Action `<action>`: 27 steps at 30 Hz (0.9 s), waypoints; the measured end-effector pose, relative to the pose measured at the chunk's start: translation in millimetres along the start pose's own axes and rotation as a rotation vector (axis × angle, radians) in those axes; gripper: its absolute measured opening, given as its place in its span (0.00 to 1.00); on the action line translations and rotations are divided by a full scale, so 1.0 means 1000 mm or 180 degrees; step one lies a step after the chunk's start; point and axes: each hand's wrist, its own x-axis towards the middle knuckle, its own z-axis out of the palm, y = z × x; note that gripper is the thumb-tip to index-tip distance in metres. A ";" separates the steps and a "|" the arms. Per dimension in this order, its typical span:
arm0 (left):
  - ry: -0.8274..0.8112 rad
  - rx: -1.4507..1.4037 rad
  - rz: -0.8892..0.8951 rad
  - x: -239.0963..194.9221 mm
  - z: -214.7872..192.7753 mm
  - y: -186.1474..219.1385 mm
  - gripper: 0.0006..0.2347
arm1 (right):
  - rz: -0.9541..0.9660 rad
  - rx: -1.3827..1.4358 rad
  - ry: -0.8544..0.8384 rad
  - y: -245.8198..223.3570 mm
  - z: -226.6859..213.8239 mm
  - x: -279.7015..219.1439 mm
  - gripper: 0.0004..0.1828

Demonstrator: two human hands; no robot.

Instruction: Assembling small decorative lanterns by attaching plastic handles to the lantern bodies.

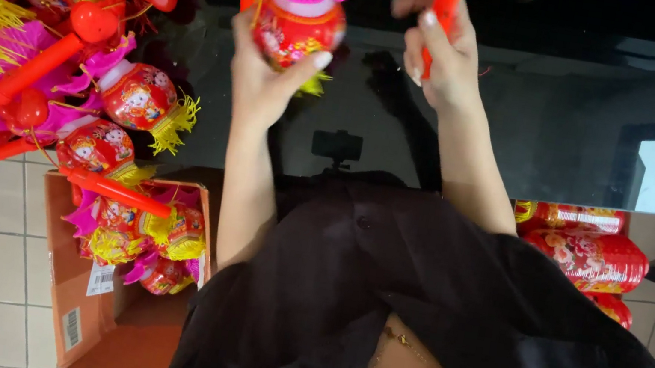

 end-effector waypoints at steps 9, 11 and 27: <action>0.1287 0.3609 -0.0319 -0.023 -0.012 -0.040 0.47 | 0.1436 0.0032 0.0716 0.038 -0.017 -0.007 0.24; 0.1549 0.3717 0.0051 -0.029 0.012 -0.035 0.50 | 0.1532 -0.0067 0.0709 0.050 -0.023 -0.007 0.26; -0.1360 -0.2356 -0.0471 0.080 0.091 -0.133 0.18 | 0.0845 -0.0127 0.0546 0.081 -0.040 0.018 0.18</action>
